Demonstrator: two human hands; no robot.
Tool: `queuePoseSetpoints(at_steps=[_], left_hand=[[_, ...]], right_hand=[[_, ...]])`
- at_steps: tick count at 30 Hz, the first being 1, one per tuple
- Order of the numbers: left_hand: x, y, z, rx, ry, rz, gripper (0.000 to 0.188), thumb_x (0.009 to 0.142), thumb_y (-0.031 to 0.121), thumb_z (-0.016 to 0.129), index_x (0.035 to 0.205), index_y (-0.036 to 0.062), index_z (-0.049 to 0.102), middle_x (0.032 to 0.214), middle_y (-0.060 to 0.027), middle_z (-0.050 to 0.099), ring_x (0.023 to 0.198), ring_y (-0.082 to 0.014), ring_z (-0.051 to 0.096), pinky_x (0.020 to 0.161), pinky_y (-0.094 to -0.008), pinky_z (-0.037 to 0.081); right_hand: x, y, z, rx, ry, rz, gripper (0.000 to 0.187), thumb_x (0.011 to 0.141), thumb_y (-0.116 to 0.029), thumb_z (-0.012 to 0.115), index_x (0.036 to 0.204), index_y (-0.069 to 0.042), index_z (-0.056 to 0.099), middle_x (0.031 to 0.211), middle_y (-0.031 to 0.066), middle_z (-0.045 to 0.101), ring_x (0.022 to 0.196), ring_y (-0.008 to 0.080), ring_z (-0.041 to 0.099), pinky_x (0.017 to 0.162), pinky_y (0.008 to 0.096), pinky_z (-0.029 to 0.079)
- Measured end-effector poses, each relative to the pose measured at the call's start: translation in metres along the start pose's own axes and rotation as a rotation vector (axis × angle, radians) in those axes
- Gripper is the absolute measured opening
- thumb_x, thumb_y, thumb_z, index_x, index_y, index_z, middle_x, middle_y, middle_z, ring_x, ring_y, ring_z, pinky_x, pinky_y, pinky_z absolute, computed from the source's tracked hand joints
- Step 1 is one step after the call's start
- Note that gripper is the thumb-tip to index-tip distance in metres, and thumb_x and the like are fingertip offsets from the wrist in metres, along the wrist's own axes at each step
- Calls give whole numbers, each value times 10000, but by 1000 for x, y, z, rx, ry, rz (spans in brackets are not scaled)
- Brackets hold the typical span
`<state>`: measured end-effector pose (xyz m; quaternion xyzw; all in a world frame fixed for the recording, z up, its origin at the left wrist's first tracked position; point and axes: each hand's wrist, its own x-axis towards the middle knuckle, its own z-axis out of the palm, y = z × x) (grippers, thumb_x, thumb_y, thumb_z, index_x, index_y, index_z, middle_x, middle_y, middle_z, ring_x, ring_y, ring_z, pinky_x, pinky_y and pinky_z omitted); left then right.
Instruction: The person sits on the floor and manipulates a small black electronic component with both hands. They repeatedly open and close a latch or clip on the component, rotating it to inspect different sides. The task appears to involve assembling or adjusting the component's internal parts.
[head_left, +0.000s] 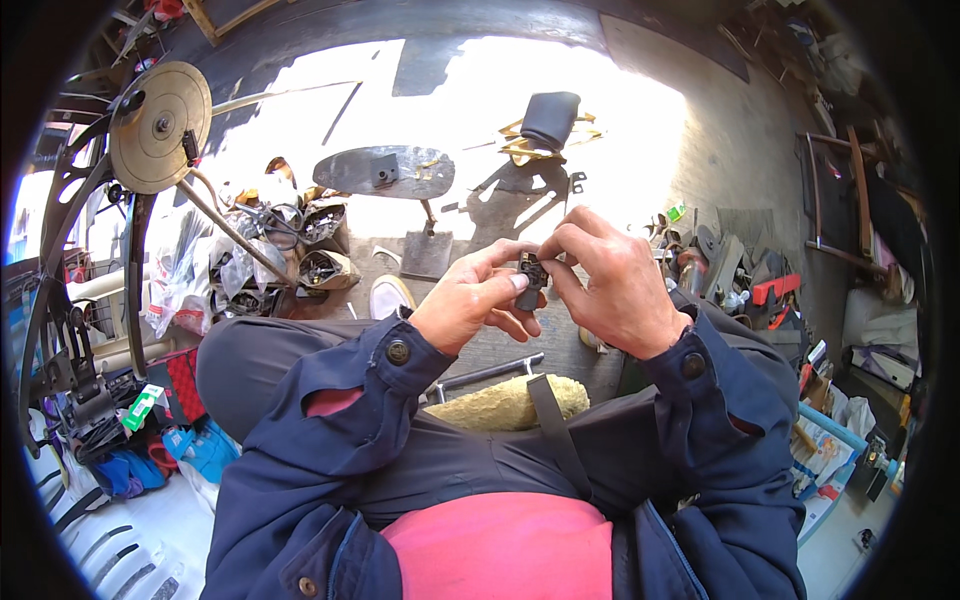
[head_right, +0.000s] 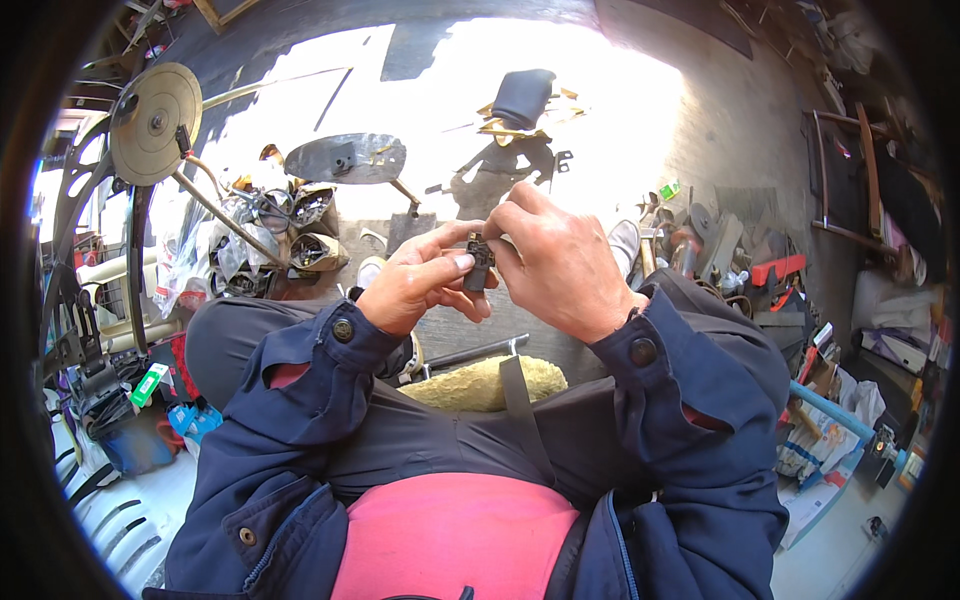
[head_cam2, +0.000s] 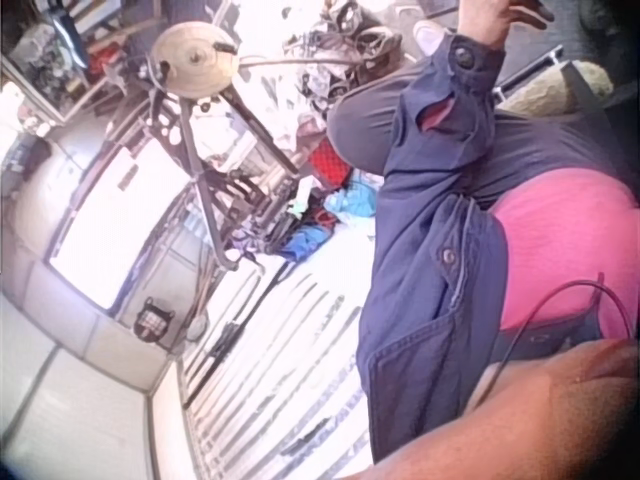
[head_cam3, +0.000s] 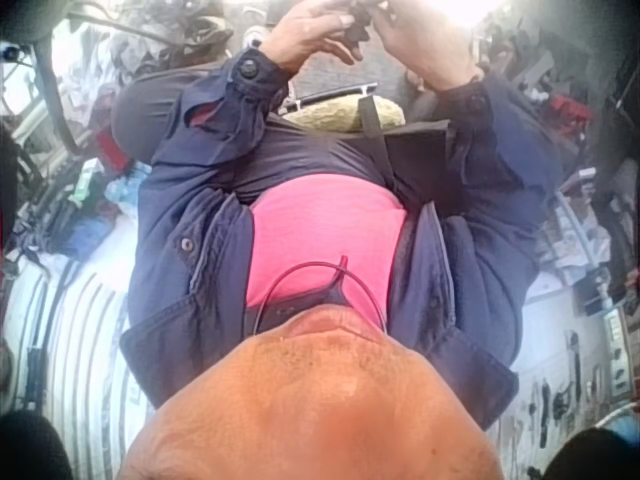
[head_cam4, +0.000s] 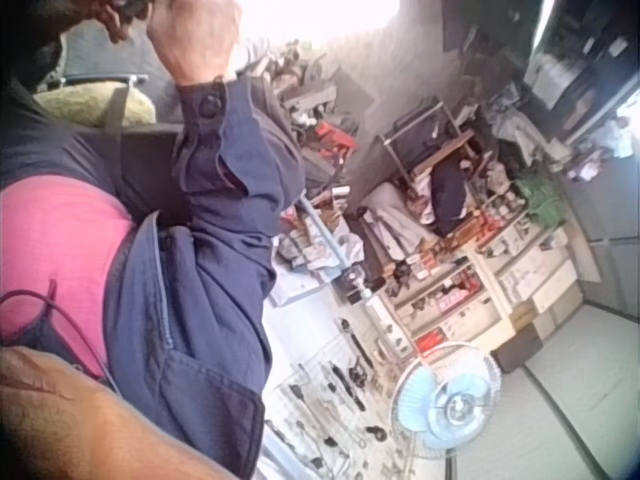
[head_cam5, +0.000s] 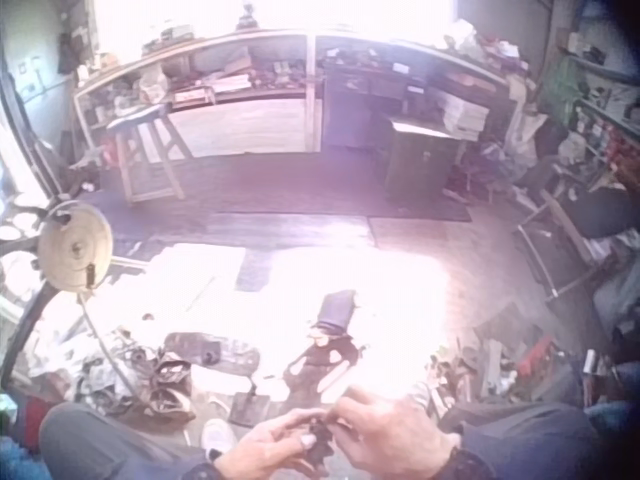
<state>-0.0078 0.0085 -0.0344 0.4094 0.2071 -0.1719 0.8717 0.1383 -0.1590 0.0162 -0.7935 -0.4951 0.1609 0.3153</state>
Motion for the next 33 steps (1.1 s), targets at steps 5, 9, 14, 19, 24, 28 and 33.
queuePoseSetpoints(at_steps=[5, 9, 14, 19, 24, 28, 33], left_hand=[[1, -1, 2, -15, 5, 6, 470, 1077, 156, 575, 1531, 65, 494, 1107, -162, 714, 857, -257, 777, 753, -361, 658], [1, 0, 1, -6, -2, 3, 492, 1080, 181, 585, 1550, 69, 487, 1114, -166, 722, 874, -259, 778, 781, -370, 654], [0, 1, 0, 17, -9, 2, 548, 1084, 221, 599, 1591, 63, 460, 1124, -172, 734, 904, -264, 780, 832, -382, 646], [0, 1, 0, 18, -2, -1, 554, 1085, 215, 591, 1600, 67, 451, 1128, -173, 743, 897, -263, 782, 833, -382, 648], [0, 1, 0, 17, -4, 1, 562, 1082, 206, 588, 1606, 61, 443, 1126, -174, 751, 890, -266, 785, 834, -385, 651], [1, 1, 0, 15, 5, -2, 568, 1080, 202, 587, 1606, 49, 438, 1122, -175, 751, 890, -269, 785, 835, -388, 651], [0, 2, 1, 23, 7, -3, 573, 1079, 203, 587, 1607, 43, 433, 1123, -178, 750, 896, -273, 784, 837, -392, 651]], right_hand=[[0, 0, -1, 13, 5, 4, 62, 919, -58, 733, 957, -15, 709, 948, 145, 658, 816, 377, 715, 713, 454, 579], [1, 0, -3, 19, 2, 0, 58, 920, -47, 728, 961, -11, 709, 944, 152, 672, 826, 383, 723, 732, 451, 586], [3, 2, -6, 67, 0, 3, 49, 927, -35, 720, 964, -7, 704, 923, 161, 691, 824, 387, 727, 734, 445, 586], [5, 4, -8, 114, 24, 8, 55, 930, 22, 719, 981, 12, 702, 902, 146, 697, 770, 292, 721, 681, 365, 564], [6, 4, -13, 117, 26, 54, 50, 931, 23, 714, 978, 17, 697, 890, 142, 702, 768, 247, 719, 682, 347, 557], [5, 4, -13, 115, 9, 67, 54, 928, 29, 711, 979, 17, 696, 877, 147, 705, 772, 266, 724, 686, 355, 558], [5, 4, -12, 144, 21, 28, 58, 928, 36, 702, 981, 15, 689, 877, 154, 705, 770, 286, 722, 688, 366, 556]])
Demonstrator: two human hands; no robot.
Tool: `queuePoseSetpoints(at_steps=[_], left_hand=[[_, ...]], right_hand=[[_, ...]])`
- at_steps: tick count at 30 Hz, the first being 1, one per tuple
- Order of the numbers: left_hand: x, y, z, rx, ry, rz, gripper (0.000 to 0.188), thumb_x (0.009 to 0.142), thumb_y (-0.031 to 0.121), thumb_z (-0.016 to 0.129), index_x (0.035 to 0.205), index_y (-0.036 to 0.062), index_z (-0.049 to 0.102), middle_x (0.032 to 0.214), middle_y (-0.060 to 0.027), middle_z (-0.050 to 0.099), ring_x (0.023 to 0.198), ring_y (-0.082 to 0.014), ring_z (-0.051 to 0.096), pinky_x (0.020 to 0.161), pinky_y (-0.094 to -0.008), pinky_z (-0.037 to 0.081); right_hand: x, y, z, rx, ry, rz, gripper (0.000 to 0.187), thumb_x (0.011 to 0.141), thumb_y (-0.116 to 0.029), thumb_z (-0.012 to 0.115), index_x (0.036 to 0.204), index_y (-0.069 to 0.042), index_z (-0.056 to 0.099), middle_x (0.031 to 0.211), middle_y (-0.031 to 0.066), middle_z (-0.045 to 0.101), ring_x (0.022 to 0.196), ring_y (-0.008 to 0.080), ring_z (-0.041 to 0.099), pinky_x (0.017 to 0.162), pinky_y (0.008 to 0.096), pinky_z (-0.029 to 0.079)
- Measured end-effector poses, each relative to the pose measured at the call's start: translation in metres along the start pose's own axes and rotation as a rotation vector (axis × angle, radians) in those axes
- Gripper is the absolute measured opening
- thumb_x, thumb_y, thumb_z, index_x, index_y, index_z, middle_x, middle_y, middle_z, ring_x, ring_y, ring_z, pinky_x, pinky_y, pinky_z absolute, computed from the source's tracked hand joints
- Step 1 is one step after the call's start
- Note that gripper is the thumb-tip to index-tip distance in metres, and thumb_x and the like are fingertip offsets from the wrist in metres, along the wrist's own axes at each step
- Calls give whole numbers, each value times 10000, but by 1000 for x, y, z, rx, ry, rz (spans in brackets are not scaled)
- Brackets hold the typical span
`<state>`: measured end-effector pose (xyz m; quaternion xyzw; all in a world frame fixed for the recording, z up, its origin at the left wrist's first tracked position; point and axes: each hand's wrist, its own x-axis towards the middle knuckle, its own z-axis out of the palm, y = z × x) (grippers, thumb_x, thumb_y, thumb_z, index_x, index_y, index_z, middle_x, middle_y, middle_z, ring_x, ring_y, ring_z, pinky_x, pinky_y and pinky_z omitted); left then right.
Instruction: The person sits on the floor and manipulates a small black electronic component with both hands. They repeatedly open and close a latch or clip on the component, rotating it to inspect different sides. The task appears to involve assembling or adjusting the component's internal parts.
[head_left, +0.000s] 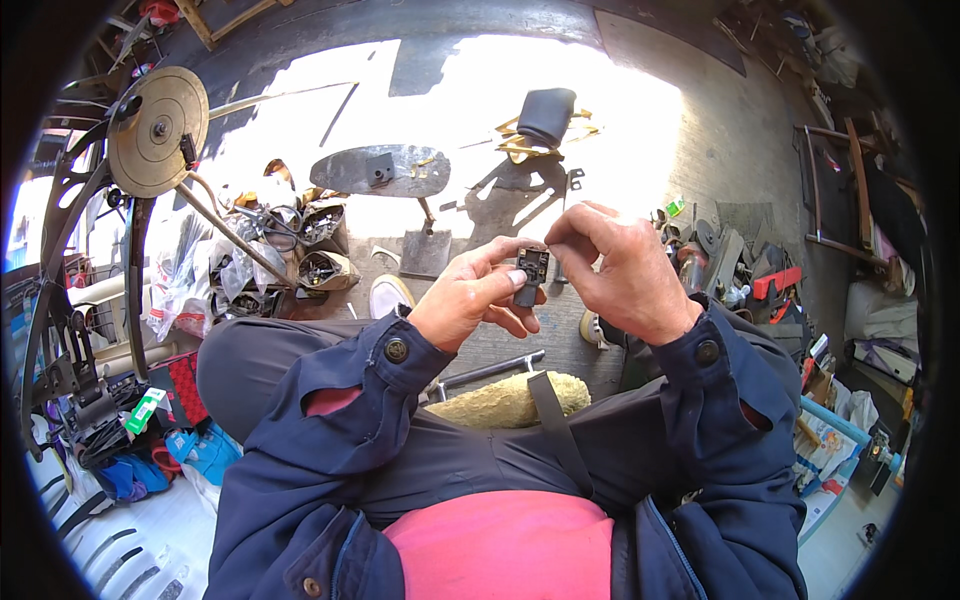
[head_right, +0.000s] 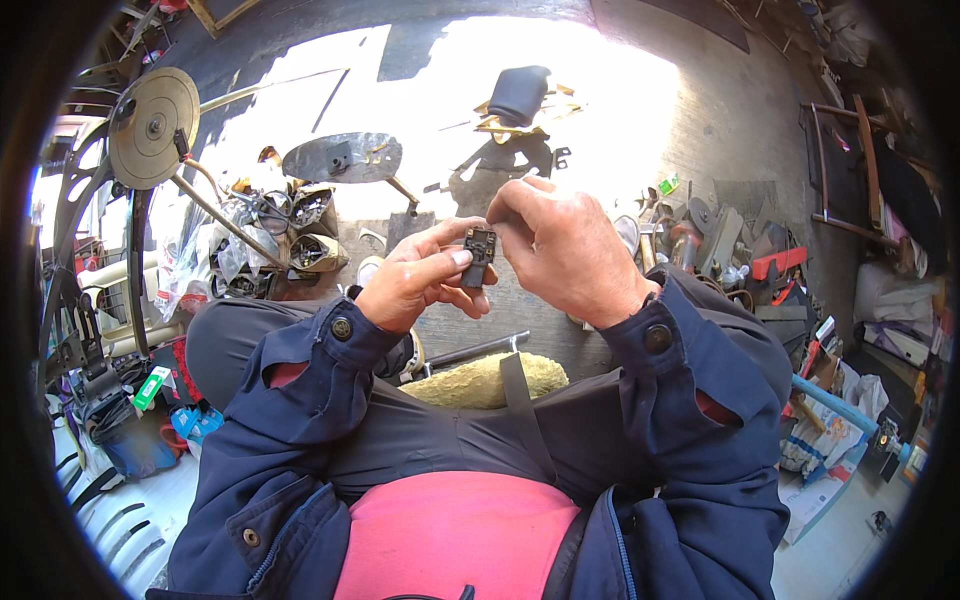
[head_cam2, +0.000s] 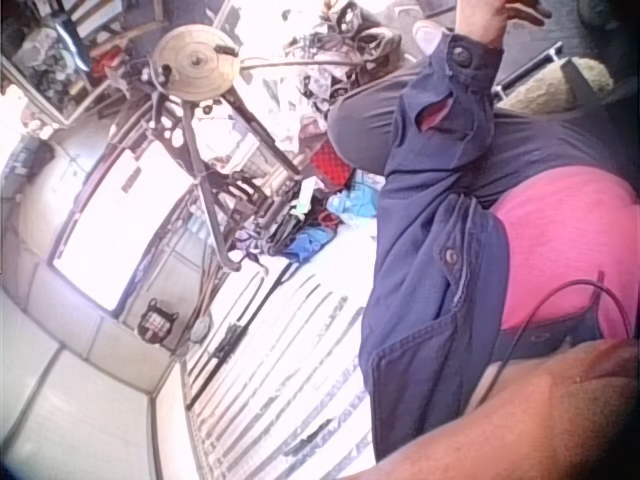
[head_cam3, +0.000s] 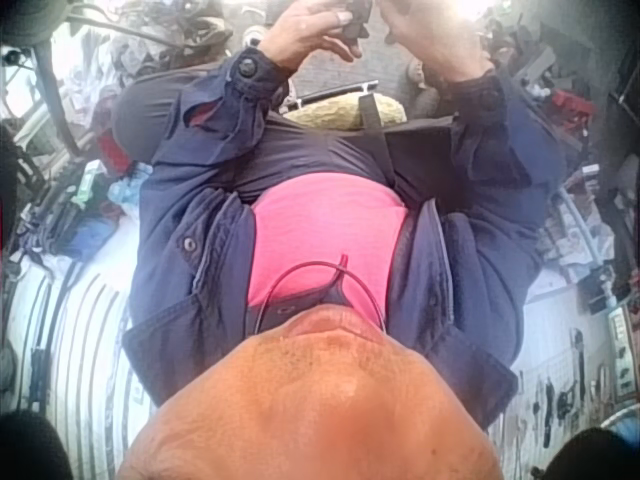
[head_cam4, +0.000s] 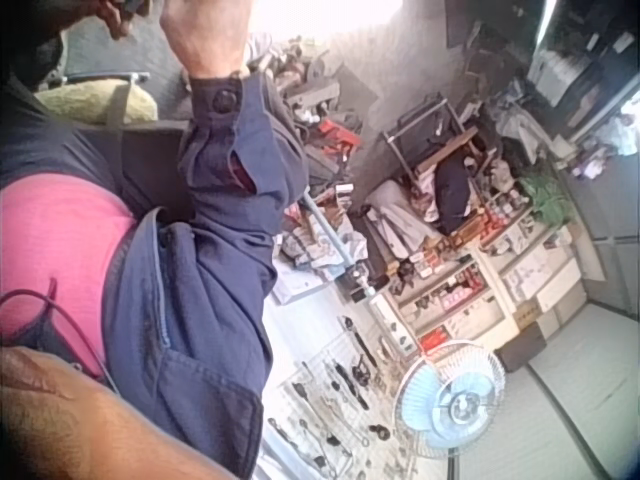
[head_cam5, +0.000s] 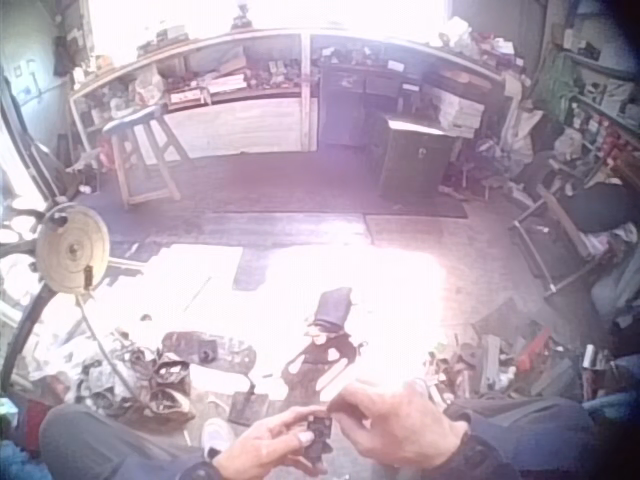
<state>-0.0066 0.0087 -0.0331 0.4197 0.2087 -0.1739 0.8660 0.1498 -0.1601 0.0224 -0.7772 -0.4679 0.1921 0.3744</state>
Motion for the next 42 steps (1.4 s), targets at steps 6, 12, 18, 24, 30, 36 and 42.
queuePoseSetpoints(at_steps=[6, 12, 18, 24, 30, 36, 42], left_hand=[[0, 1, 0, 2, -4, 4, 573, 1080, 208, 587, 1607, 45, 433, 1126, -178, 748, 901, -271, 783, 843, -391, 650], [-1, 1, 1, 7, -4, 4, 569, 1077, 211, 588, 1605, 57, 443, 1126, -178, 746, 900, -268, 782, 845, -389, 650], [0, 1, 0, 9, -15, 6, 584, 1074, 210, 591, 1611, 47, 428, 1131, -177, 744, 904, -268, 782, 842, -389, 650], [-1, 1, 0, 1, -9, 6, 590, 1076, 211, 594, 1614, 42, 420, 1131, -183, 744, 910, -266, 783, 839, -385, 650], [0, 1, 0, 11, -15, 11, 562, 1082, 224, 594, 1596, 52, 448, 1131, -179, 747, 912, -262, 784, 838, -380, 650], [0, 0, -1, 18, -19, 16, 545, 1084, 241, 600, 1583, 63, 471, 1136, -167, 748, 915, -251, 784, 836, -372, 651], [1, -2, -2, 9, -24, 25, 537, 1083, 248, 608, 1575, 71, 485, 1144, -165, 749, 915, -246, 784, 832, -369, 651]], right_hand=[[0, -2, -1, -5, -2, 27, 55, 920, 49, 690, 967, 22, 675, 860, 148, 697, 754, 267, 711, 682, 361, 546], [1, -1, -1, 1, 1, 23, 47, 915, 52, 685, 953, 33, 665, 818, 141, 686, 744, 251, 703, 678, 353, 539], [1, 0, -2, 28, -18, 49, 57, 902, 53, 674, 956, 35, 667, 846, 138, 689, 759, 237, 696, 691, 348, 539], [0, 0, -1, 78, -54, 48, 115, 881, 57, 658, 991, 39, 686, 893, 145, 685, 794, 251, 702, 714, 346, 552], [0, 0, 0, 65, -86, 14, 147, 866, 75, 644, 996, 37, 701, 920, 150, 691, 813, 265, 721, 725, 352, 567], [0, 2, 2, 82, -88, -6, 93, 910, 21, 701, 1000, 33, 721, 940, 180, 710, 814, 362, 754, 726, 396, 603], [0, 1, 4, 83, -79, -8, 84, 913, 3, 718, 994, 25, 724, 935, 176, 712, 799, 364, 754, 720, 402, 604]])
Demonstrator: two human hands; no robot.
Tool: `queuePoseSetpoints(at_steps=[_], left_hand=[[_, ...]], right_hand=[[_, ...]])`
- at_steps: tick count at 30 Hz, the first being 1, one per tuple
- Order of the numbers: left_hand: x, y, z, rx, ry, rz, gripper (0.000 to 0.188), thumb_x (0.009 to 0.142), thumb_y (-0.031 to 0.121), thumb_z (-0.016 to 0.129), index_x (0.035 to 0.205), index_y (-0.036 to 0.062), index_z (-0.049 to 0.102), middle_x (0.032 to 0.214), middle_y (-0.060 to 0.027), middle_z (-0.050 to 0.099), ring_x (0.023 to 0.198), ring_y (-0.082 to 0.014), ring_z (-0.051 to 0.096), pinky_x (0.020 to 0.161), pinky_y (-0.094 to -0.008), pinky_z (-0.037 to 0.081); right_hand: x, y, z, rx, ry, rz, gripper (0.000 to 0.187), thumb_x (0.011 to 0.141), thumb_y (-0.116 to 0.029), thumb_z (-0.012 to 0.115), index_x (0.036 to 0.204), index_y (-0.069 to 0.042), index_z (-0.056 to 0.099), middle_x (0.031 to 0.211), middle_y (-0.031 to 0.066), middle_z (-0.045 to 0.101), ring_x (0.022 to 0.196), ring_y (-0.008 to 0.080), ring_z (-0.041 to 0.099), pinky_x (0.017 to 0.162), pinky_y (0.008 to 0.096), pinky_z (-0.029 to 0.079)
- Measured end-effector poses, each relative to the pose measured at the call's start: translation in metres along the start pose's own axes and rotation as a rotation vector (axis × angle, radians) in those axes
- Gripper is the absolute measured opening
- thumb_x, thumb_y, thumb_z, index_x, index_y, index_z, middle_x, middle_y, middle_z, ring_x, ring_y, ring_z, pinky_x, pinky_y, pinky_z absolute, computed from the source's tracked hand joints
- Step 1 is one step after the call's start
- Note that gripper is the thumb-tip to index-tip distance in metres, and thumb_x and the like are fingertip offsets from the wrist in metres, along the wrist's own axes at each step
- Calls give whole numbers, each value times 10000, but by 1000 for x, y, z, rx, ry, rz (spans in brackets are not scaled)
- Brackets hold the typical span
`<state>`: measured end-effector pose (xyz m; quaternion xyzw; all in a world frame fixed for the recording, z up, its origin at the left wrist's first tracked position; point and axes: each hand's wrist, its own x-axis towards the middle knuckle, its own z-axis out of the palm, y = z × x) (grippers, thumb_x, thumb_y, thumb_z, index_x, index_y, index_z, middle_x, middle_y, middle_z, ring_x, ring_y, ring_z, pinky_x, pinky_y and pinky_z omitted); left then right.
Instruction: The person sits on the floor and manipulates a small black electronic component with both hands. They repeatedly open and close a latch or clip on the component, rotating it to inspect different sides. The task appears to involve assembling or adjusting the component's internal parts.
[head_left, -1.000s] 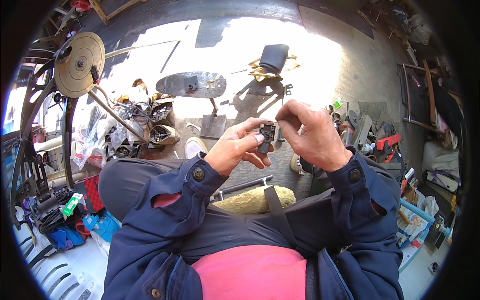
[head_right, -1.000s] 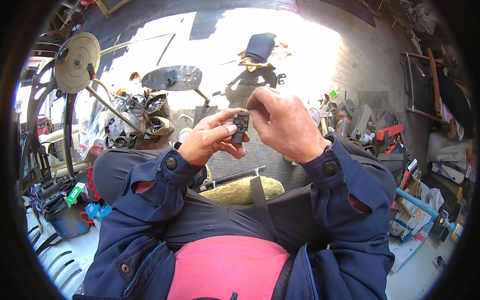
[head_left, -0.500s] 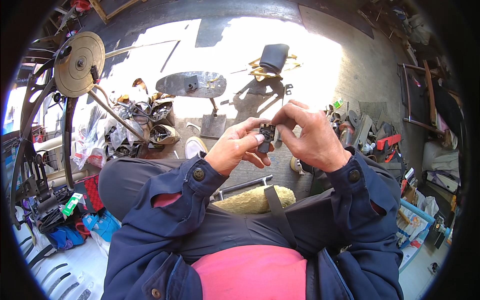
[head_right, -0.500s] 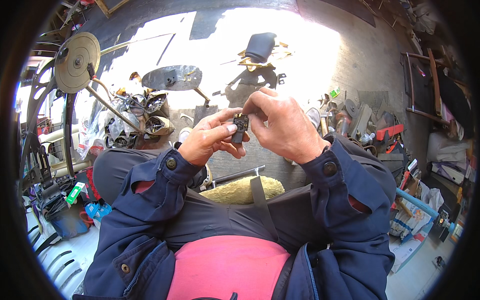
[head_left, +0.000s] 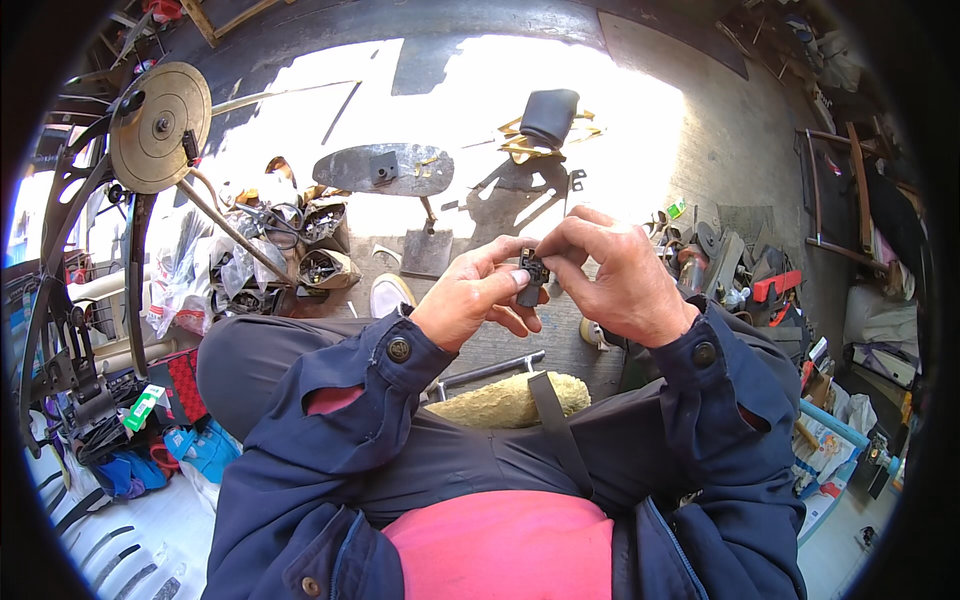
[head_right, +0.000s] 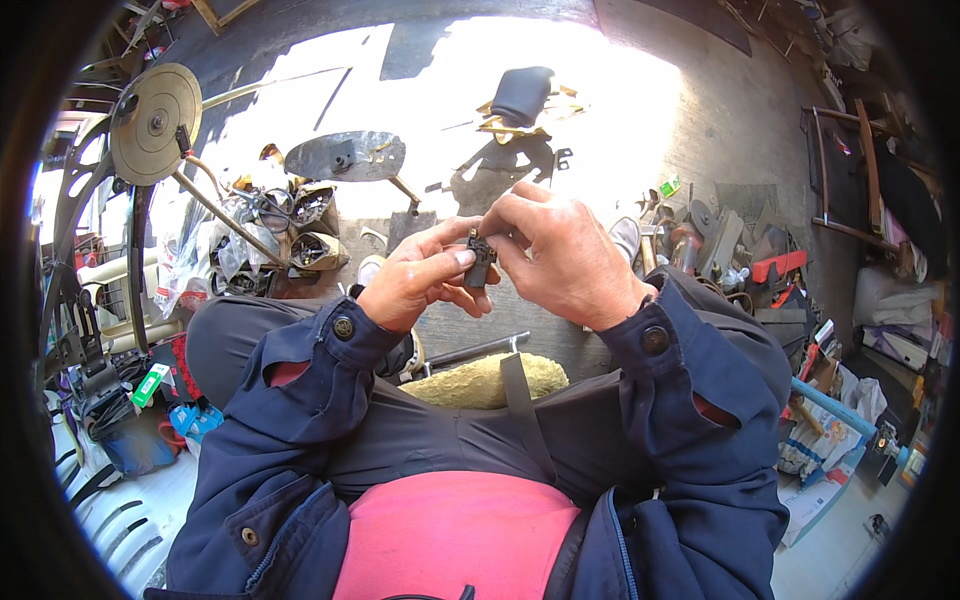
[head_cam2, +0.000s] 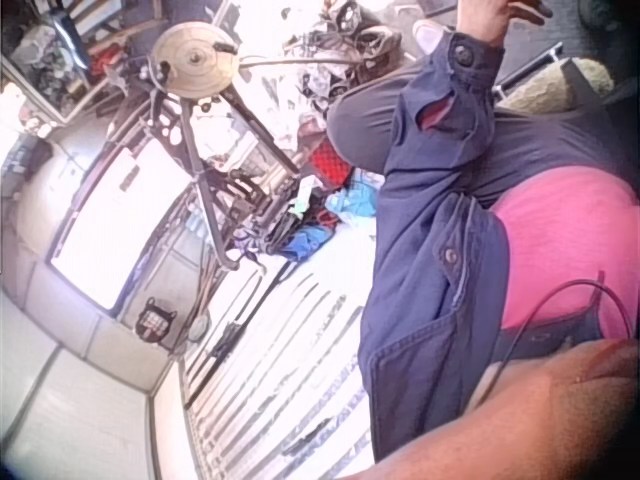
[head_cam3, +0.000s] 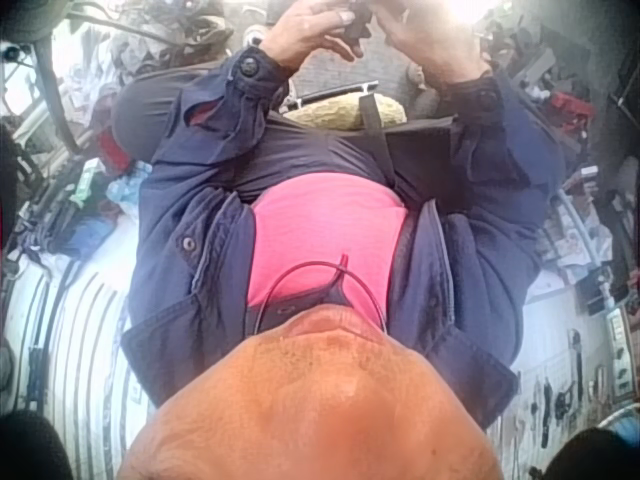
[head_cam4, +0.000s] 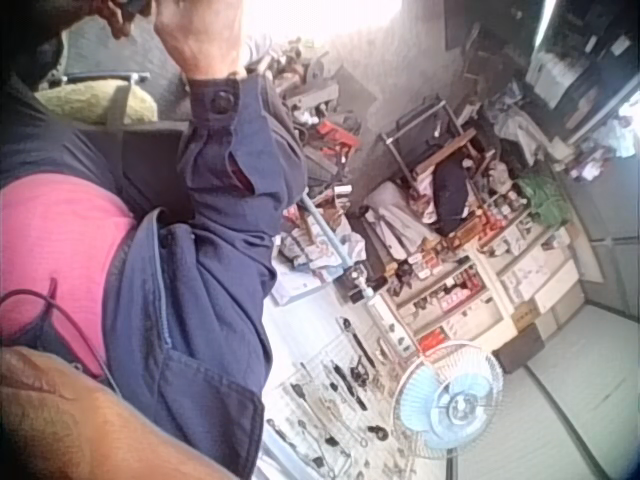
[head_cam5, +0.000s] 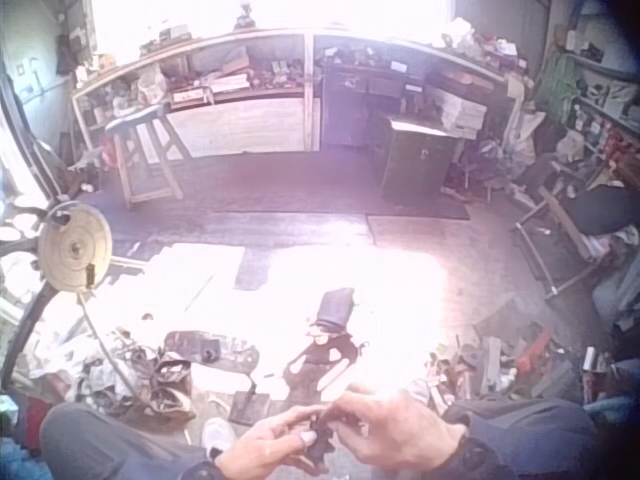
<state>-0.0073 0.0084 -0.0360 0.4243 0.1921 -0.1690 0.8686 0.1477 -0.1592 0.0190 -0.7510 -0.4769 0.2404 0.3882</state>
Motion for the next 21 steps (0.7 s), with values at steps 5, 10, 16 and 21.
queuePoseSetpoints(at_steps=[5, 10, 16, 21], left_hand=[[0, 0, 1, 9, 5, -1, 536, 1080, 254, 613, 1568, 69, 494, 1145, -167, 749, 909, -248, 785, 832, -370, 651], [0, 1, 2, 14, 3, 0, 548, 1078, 253, 612, 1578, 69, 487, 1148, -170, 748, 907, -253, 785, 828, -368, 650], [0, 3, 2, 16, 2, -4, 552, 1080, 247, 607, 1587, 70, 478, 1150, -171, 747, 908, -256, 785, 826, -368, 650], [0, 2, 2, 6, -6, -4, 541, 1082, 233, 603, 1583, 72, 481, 1154, -172, 747, 912, -257, 786, 827, -370, 652]], right_hand=[[1, -1, 1, -15, 8, -5, 72, 919, -13, 726, 983, 19, 725, 914, 172, 715, 789, 358, 753, 713, 402, 602], [1, -2, 1, -6, 24, 6, 72, 915, -28, 740, 969, 18, 723, 896, 171, 718, 779, 356, 750, 706, 402, 597], [0, -2, 1, 26, 35, 39, 79, 912, -27, 745, 972, 17, 717, 882, 179, 721, 768, 342, 749, 702, 391, 593], [0, -1, 3, 66, 27, 84, 83, 924, 19, 745, 1002, 27, 717, 888, 107, 720, 751, 195, 712, 683, 324, 555]])
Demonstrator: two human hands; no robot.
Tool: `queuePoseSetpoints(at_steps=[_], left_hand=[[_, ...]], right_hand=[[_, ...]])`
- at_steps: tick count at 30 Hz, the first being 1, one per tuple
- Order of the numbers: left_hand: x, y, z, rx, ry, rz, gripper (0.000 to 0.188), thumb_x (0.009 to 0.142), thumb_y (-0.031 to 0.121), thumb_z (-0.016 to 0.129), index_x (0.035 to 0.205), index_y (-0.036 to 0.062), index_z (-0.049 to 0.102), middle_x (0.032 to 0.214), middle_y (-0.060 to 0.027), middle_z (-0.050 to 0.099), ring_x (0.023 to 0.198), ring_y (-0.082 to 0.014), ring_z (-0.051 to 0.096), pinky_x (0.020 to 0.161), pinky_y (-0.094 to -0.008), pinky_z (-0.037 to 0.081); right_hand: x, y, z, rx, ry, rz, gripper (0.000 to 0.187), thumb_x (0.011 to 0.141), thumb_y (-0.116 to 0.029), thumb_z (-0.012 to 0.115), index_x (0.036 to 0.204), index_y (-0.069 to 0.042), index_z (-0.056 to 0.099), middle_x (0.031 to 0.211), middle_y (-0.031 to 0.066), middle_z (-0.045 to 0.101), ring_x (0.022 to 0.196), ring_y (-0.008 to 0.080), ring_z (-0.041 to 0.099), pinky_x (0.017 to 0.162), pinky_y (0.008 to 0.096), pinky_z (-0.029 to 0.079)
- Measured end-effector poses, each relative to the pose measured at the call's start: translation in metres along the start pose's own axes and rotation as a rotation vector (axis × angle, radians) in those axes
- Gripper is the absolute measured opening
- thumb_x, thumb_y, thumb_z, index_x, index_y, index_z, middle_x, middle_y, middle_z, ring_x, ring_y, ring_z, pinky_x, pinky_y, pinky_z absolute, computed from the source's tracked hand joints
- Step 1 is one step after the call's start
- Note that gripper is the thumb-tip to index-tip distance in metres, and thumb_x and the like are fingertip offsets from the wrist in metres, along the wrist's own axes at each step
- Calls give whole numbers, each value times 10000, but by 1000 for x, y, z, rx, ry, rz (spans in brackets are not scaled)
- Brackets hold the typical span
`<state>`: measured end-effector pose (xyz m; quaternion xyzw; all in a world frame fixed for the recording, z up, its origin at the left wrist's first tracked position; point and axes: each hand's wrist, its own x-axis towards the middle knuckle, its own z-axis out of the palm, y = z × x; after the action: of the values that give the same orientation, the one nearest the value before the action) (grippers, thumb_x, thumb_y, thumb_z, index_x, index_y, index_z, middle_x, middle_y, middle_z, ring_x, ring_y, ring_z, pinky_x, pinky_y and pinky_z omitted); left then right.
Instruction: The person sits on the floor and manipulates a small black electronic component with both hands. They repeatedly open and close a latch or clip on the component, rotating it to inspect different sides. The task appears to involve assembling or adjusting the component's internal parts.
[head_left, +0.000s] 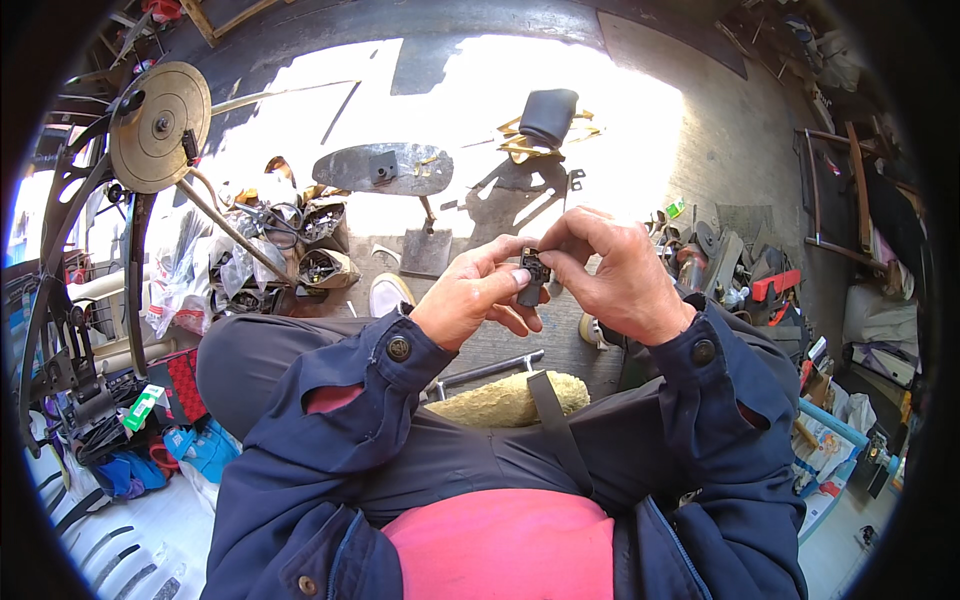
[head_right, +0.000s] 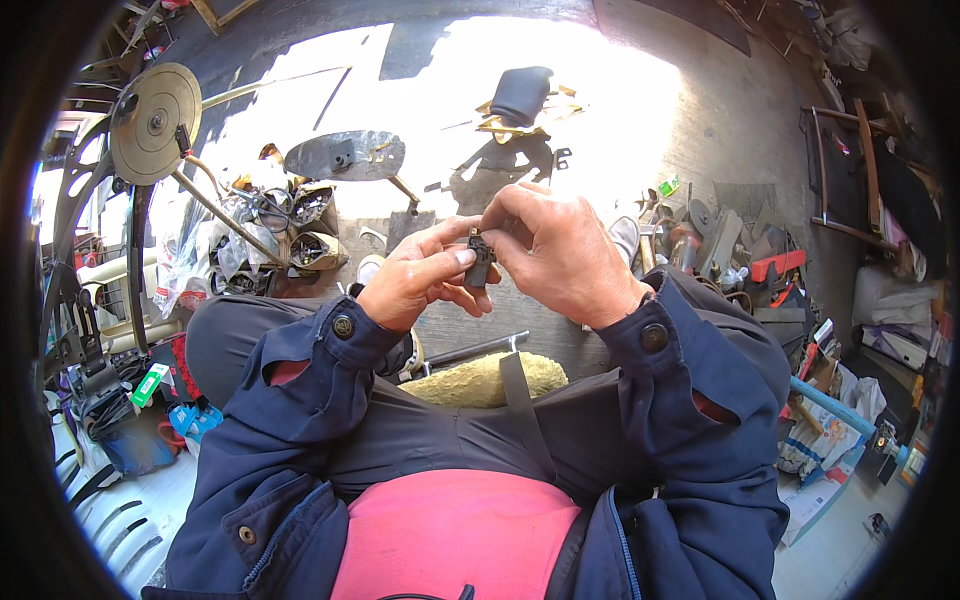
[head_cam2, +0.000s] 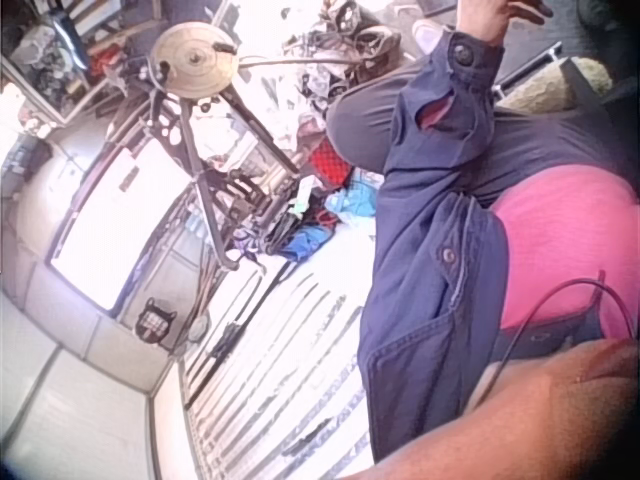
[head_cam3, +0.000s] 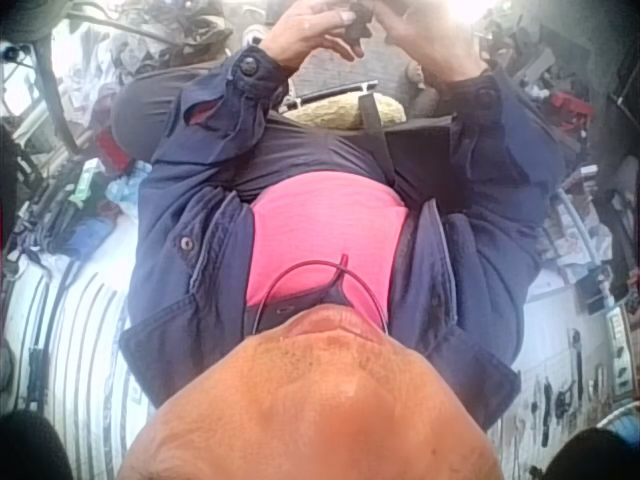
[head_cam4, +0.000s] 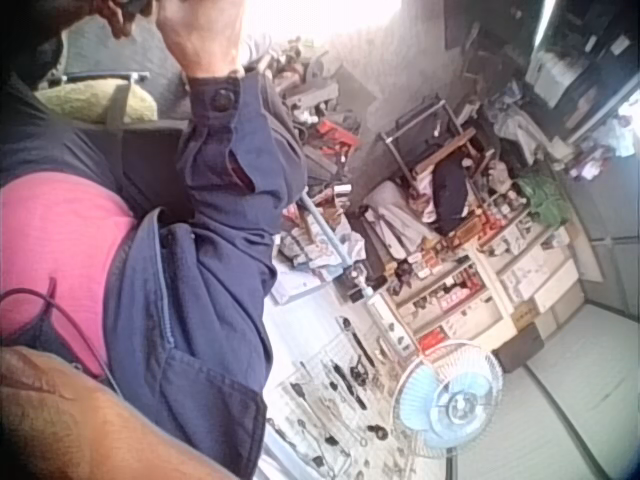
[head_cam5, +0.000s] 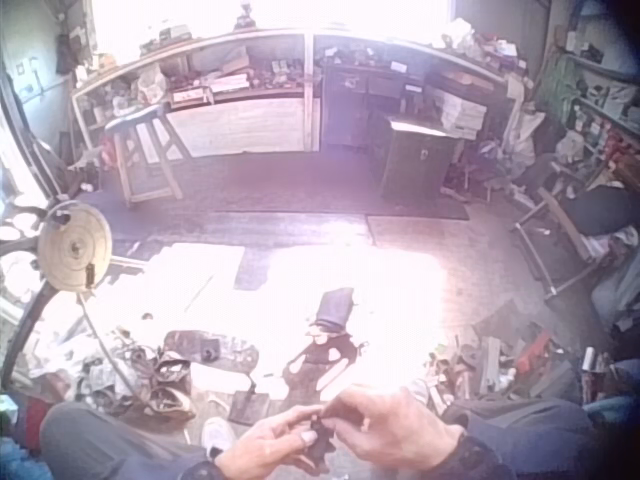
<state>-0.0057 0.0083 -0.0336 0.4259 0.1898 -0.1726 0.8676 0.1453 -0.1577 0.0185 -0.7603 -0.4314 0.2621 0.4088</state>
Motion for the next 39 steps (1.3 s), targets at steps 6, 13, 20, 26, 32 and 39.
queuePoseSetpoints(at_steps=[6, 13, 20, 26, 32, 39], left_hand=[[0, 0, -1, -9, -5, 1, 540, 1082, 228, 599, 1584, 71, 477, 1155, -170, 746, 916, -257, 786, 832, -370, 652], [-1, 2, 0, -29, -9, 0, 550, 1075, 218, 583, 1591, 69, 464, 1163, -169, 742, 925, -259, 786, 839, -370, 650], [-2, 2, 1, -26, -15, 5, 557, 1076, 229, 580, 1595, 70, 455, 1169, -168, 739, 932, -263, 784, 847, -379, 649], [-2, 2, 1, -26, -12, 3, 557, 1077, 229, 587, 1593, 73, 448, 1166, -170, 738, 933, -264, 783, 846, -380, 648], [-2, 3, 1, -31, -15, 2, 564, 1075, 227, 595, 1595, 71, 443, 1159, -174, 737, 931, -274, 783, 841, -381, 649], [-2, 5, 2, -26, -4, 2, 569, 1072, 224, 597, 1595, 64, 439, 1140, -182, 737, 931, -283, 781, 846, -384, 647]], right_hand=[[-1, -2, 1, 48, 7, 45, 84, 919, 25, 741, 1001, 25, 722, 903, 95, 710, 760, 166, 705, 686, 312, 550], [-1, 0, 1, 10, 7, 17, 76, 920, 3, 736, 994, 22, 738, 941, 113, 679, 762, 199, 734, 692, 309, 579], [-2, -1, 1, -18, 0, 55, 72, 925, 18, 743, 996, 23, 730, 941, 79, 646, 735, 134, 671, 677, 294, 533], [-3, -2, -1, 32, -30, 142, 95, 932, 9, 740, 1025, 26, 731, 952, 81, 649, 758, 137, 696, 696, 294, 542], [-1, -1, -5, 94, -41, 208, 115, 990, -44, 700, 1067, 38, 728, 940, 73, 718, 804, 103, 683, 745, 272, 544], [0, 0, -7, 113, -38, 285, 131, 1015, -85, 701, 1052, 37, 729, 889, 45, 730, 823, 81, 662, 760, 260, 544]])
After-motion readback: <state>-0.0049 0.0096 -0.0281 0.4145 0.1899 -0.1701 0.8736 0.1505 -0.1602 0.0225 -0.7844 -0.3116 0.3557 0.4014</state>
